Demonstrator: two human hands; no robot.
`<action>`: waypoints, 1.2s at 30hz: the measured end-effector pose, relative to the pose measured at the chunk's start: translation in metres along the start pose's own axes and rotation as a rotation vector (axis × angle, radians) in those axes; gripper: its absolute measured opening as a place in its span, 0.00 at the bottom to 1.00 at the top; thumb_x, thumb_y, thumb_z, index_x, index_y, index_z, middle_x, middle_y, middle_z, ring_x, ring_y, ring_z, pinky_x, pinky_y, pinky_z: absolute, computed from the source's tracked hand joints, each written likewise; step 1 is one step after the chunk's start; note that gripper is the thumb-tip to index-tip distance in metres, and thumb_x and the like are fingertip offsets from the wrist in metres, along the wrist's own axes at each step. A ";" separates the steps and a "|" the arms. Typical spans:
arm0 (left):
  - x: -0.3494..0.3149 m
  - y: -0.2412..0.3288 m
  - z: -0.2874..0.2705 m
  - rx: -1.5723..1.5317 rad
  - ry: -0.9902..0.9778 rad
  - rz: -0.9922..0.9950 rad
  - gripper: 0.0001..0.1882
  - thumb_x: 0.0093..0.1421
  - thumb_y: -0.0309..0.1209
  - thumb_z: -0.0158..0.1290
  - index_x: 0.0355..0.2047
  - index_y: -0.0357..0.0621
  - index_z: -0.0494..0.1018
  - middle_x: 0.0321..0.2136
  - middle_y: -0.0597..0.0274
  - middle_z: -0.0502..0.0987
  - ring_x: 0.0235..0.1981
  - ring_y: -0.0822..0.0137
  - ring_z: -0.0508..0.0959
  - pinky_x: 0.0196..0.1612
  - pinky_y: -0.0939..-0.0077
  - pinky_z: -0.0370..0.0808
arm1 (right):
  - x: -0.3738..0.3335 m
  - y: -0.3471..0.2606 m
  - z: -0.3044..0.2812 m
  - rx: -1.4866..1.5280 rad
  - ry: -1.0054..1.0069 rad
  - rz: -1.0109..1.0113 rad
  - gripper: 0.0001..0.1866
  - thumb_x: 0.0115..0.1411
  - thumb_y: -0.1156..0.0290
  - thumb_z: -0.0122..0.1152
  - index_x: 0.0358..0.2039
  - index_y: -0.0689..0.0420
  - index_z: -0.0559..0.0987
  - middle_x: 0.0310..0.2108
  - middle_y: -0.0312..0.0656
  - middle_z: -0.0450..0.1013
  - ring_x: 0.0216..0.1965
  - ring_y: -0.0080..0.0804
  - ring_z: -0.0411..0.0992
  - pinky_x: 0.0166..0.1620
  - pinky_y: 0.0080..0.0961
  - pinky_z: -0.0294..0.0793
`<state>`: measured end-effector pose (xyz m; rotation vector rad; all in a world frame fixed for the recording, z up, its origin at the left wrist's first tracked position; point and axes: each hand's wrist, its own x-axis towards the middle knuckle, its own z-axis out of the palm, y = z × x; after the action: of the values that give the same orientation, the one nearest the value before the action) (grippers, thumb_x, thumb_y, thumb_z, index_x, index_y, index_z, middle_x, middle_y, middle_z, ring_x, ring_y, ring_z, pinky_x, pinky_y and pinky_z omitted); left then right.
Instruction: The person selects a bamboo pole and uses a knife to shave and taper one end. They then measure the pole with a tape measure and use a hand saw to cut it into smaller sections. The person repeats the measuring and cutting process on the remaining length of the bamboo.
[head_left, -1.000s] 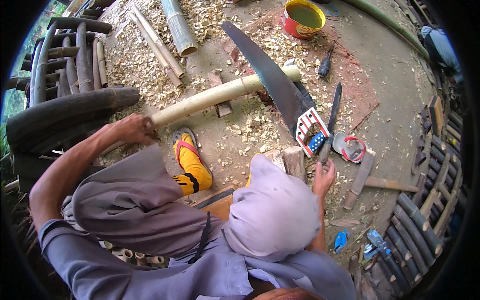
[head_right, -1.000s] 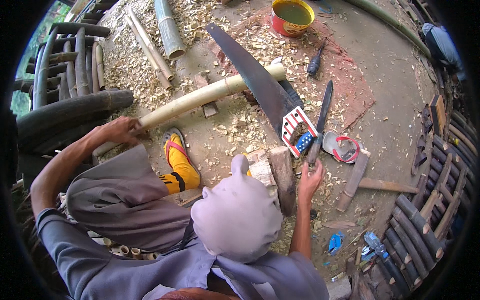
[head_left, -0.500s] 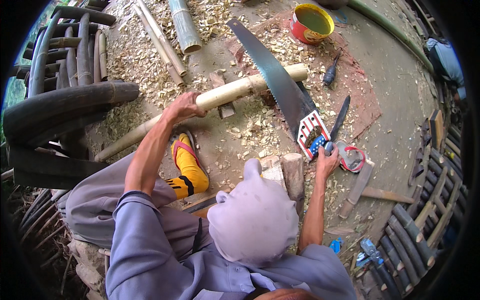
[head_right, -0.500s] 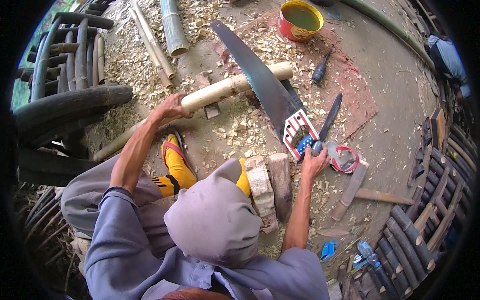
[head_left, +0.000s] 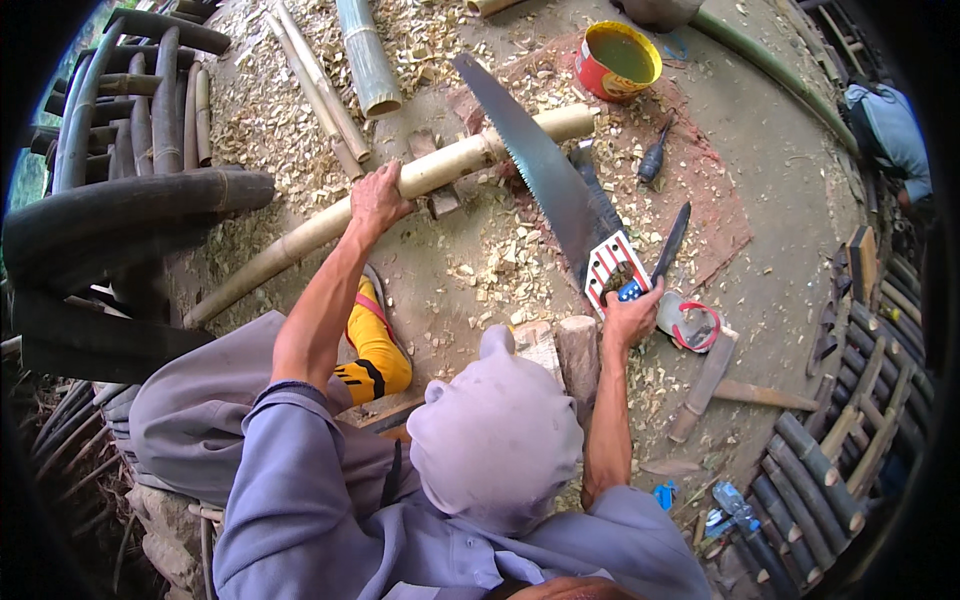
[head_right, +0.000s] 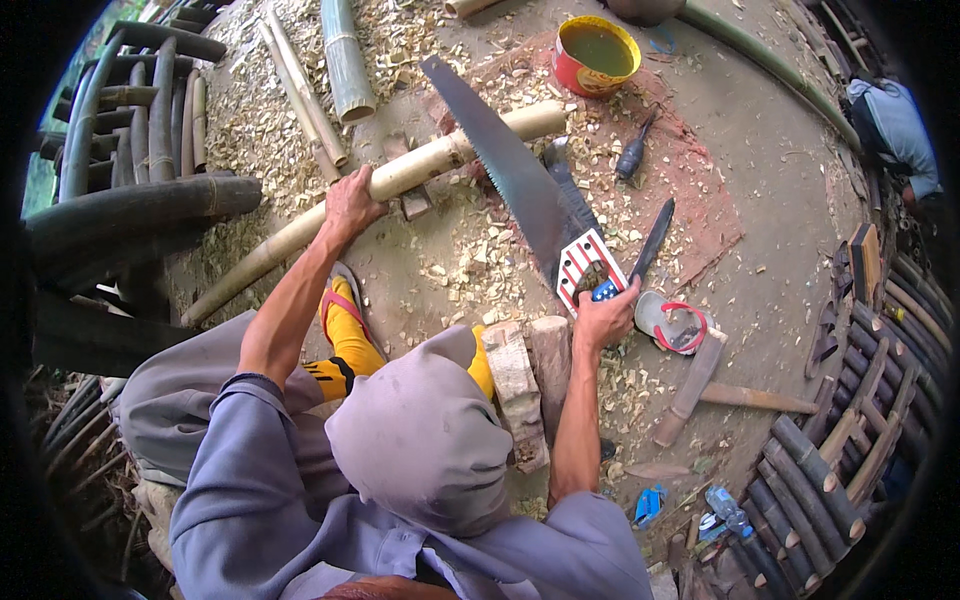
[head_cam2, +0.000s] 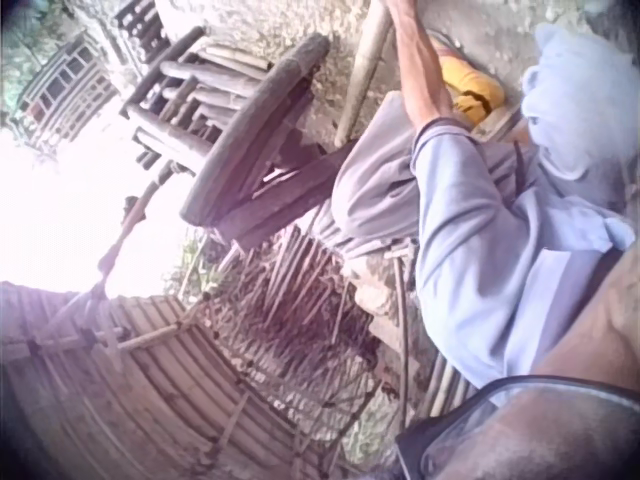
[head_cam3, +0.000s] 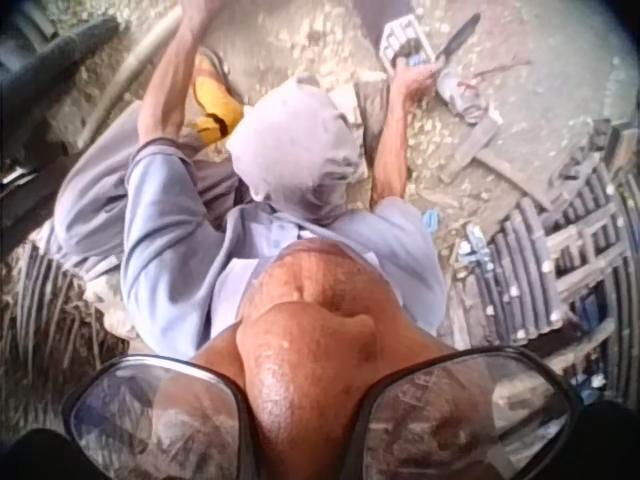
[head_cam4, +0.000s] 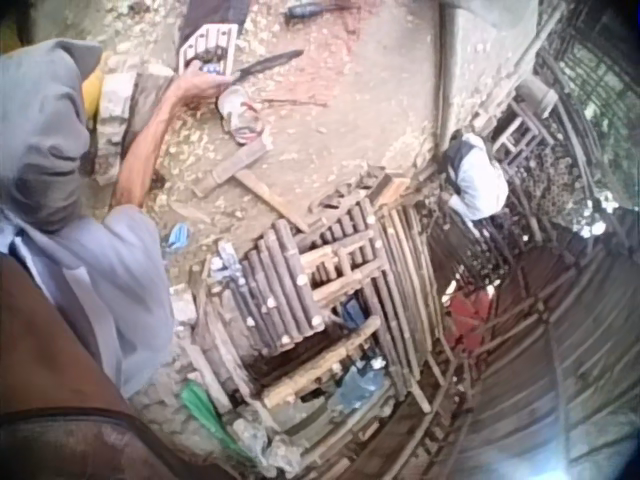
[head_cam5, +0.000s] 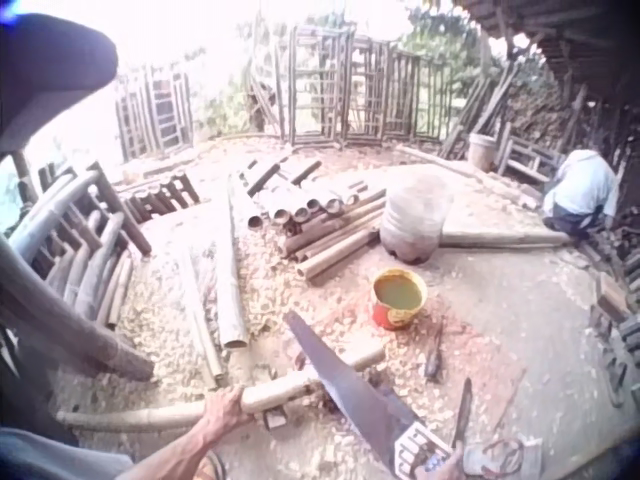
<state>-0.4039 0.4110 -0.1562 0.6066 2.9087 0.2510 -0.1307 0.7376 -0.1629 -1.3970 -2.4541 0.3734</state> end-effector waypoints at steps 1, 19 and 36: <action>-0.001 -0.003 -0.004 -0.027 -0.046 -0.005 0.28 0.37 0.42 0.67 0.35 0.43 0.68 0.30 0.51 0.78 0.33 0.51 0.79 0.36 0.57 0.74 | -0.001 -0.006 -0.010 0.193 -0.073 0.151 0.48 0.35 0.73 0.67 0.60 0.54 0.58 0.37 0.51 0.71 0.35 0.48 0.72 0.42 0.42 0.69; 0.020 -0.022 -0.018 -0.262 -0.351 0.012 0.25 0.41 0.43 0.59 0.36 0.40 0.73 0.29 0.47 0.78 0.32 0.53 0.78 0.36 0.63 0.74 | -0.050 -0.085 -0.117 0.991 -0.685 -0.113 0.24 0.49 0.78 0.58 0.49 0.67 0.70 0.25 0.40 0.73 0.22 0.24 0.71 0.28 0.21 0.73; 0.037 0.063 0.015 -0.021 0.117 0.020 0.20 0.58 0.48 0.47 0.41 0.47 0.73 0.36 0.62 0.75 0.44 0.62 0.70 0.46 0.64 0.64 | -0.097 -0.050 -0.125 0.634 -0.573 -0.601 0.25 0.48 0.80 0.60 0.49 0.70 0.72 0.42 0.55 0.75 0.37 0.39 0.79 0.36 0.28 0.78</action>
<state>-0.4107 0.4850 -0.1626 0.6385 3.0091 0.3304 -0.0762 0.6388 -0.0413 -0.2882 -2.6324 1.3819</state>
